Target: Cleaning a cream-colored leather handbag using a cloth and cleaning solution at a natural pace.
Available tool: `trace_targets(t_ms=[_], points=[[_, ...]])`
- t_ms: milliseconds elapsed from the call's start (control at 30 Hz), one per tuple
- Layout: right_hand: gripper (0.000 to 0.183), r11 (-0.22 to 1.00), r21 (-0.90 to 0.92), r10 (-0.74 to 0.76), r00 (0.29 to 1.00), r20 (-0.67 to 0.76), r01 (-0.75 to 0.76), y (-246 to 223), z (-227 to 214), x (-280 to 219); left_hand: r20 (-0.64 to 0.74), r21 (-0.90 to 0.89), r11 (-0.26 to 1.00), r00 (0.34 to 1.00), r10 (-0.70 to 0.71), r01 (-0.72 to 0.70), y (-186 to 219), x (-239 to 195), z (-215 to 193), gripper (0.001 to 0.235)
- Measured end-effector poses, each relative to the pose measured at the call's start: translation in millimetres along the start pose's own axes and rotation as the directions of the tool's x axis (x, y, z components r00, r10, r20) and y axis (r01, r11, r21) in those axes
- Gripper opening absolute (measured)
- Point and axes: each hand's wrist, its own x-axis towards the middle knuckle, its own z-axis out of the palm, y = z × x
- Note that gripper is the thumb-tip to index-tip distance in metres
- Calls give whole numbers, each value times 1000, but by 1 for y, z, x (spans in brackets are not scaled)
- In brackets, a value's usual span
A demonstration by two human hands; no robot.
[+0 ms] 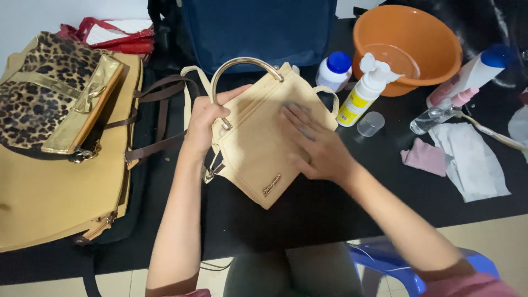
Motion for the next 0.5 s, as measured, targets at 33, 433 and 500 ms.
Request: trace_targets(t_ms=[33, 433, 500], points=[[74, 998, 31, 47, 998, -34, -46, -8, 3, 11, 12, 34, 999, 1000, 8, -8, -7, 2, -7, 61], [55, 977, 195, -57, 989, -137, 83, 7, -1, -31, 47, 92, 995, 998, 31, -36, 1, 1, 2, 63], [56, 993, 114, 4, 989, -151, 13, 30, -2, -21, 50, 93, 995, 998, 36, -41, 3, -1, 6, 64]])
